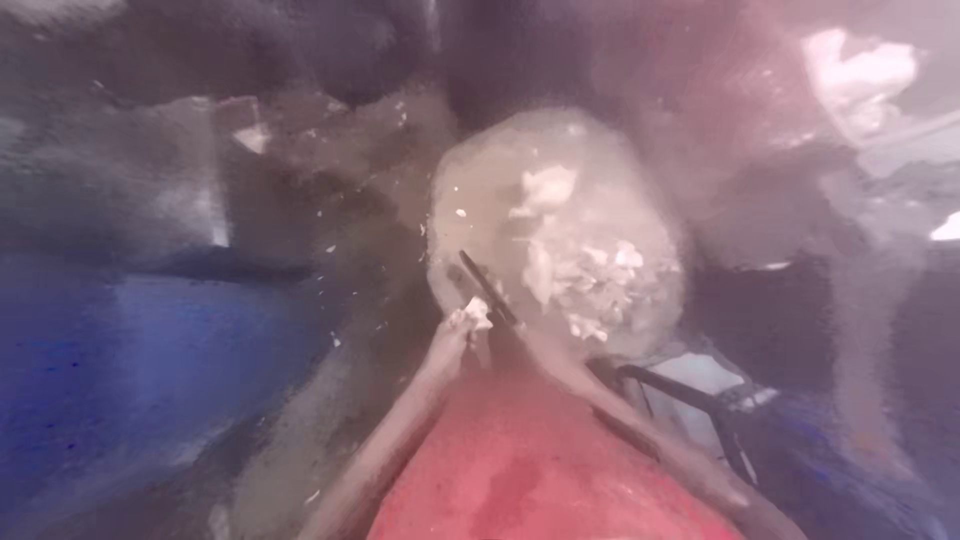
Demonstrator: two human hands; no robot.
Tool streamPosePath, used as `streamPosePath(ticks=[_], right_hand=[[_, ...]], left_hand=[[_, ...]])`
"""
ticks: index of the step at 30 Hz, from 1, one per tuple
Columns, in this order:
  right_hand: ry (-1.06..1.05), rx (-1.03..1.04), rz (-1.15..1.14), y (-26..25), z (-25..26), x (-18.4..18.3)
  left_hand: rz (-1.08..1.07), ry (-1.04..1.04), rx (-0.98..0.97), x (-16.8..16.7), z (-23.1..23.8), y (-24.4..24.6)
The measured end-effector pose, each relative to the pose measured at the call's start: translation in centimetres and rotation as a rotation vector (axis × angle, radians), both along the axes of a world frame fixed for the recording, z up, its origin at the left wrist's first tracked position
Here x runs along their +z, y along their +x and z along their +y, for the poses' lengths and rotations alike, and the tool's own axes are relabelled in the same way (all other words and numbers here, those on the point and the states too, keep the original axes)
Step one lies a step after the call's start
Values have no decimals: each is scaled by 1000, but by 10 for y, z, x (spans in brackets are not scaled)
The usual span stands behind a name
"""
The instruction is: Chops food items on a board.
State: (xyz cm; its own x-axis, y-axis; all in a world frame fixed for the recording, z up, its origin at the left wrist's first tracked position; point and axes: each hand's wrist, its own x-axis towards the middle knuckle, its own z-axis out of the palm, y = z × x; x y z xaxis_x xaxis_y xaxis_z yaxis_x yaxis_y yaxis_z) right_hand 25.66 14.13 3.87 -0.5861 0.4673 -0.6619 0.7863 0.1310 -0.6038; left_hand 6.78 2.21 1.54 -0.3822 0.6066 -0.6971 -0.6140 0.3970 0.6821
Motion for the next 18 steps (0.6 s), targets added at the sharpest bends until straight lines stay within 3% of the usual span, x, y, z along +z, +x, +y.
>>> streamPosePath(ticks=[4,6,7,11,14,16,18], right_hand=[[96,-103,387,-10,-6,55],[124,-115,575,-16,-14,59],[110,-88,534,-13,-17,50],[-25,51,-25,9,-2,-15],[131,1,30,15,7,0],[166,-33,151,5,10,33],[199,-63,402,-5,0,62]], left_hand=[[-90,-30,-20,-20,-2,-15],[-69,-56,-37,-22,2,-17],[-53,-55,-50,-22,1,-17],[35,-38,-76,-14,-1,-22],[298,0,-311,-5,-4,-34],[551,-115,-484,-21,4,-50],[736,-218,-470,-32,8,-55]])
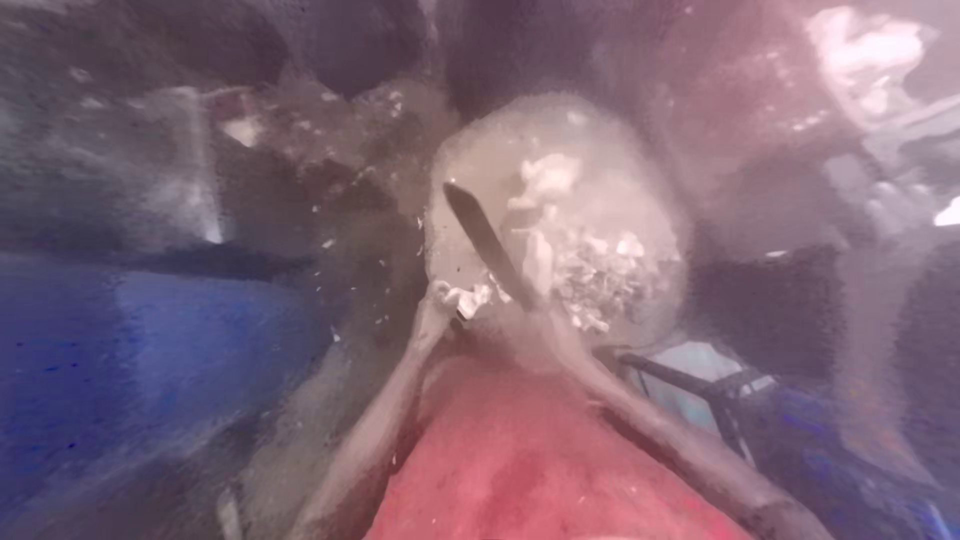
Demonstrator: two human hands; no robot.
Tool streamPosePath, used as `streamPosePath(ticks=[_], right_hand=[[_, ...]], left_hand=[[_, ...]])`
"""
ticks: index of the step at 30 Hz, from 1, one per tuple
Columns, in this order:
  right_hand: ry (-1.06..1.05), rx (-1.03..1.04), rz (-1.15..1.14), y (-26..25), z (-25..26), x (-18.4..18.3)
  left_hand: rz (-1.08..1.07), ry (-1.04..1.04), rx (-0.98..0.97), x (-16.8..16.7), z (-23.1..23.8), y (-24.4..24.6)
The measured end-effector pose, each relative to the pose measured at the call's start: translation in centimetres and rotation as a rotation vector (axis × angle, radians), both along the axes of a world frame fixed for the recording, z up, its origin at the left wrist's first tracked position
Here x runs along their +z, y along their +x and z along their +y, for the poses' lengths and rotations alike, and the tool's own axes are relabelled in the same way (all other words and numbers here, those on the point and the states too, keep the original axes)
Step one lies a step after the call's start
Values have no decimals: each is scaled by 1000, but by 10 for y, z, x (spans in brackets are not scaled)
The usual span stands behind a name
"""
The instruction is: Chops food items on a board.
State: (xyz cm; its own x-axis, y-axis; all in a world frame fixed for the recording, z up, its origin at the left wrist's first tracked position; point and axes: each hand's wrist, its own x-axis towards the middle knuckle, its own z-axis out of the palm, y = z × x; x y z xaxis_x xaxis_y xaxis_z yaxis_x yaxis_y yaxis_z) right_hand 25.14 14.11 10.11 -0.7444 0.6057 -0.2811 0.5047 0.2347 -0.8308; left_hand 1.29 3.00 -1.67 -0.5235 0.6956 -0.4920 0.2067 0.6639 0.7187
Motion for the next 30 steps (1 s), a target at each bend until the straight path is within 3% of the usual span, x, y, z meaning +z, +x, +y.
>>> streamPosePath(ticks=[1,3,5,7,9,12,14,15,18,19,21,25,26,30], right_hand=[[20,1,82,-3,-6,3],[0,72,-48,1,-13,-15],[-48,224,-324,6,2,-55],[28,279,-403,8,16,-68],[90,213,-328,4,14,-51],[-35,48,-70,-10,-4,0],[-82,-27,117,-14,-22,-7],[-117,-16,71,-12,-26,-19],[-218,154,-417,-10,-10,-54],[-200,173,-458,-11,-7,-58],[-172,138,-364,-11,-10,-49],[-297,5,123,-11,-32,-36],[-332,21,103,-11,-34,-46],[-379,228,-399,-12,-22,-74]], left_hand=[[76,-9,27,-2,2,-2],[125,-3,68,3,-1,-3],[43,92,138,7,-4,-3],[-152,189,317,12,-7,4],[-359,245,449,13,-17,16],[-553,167,403,5,-29,33],[-596,112,367,-3,-32,43],[-589,95,357,-6,-33,46],[-594,88,340,-10,-36,51],[-595,91,337,-9,-38,49],[-554,112,343,-12,-46,45],[-504,189,391,-25,-56,32],[-517,184,403,-22,-55,29],[-490,218,453,-22,-54,14]])
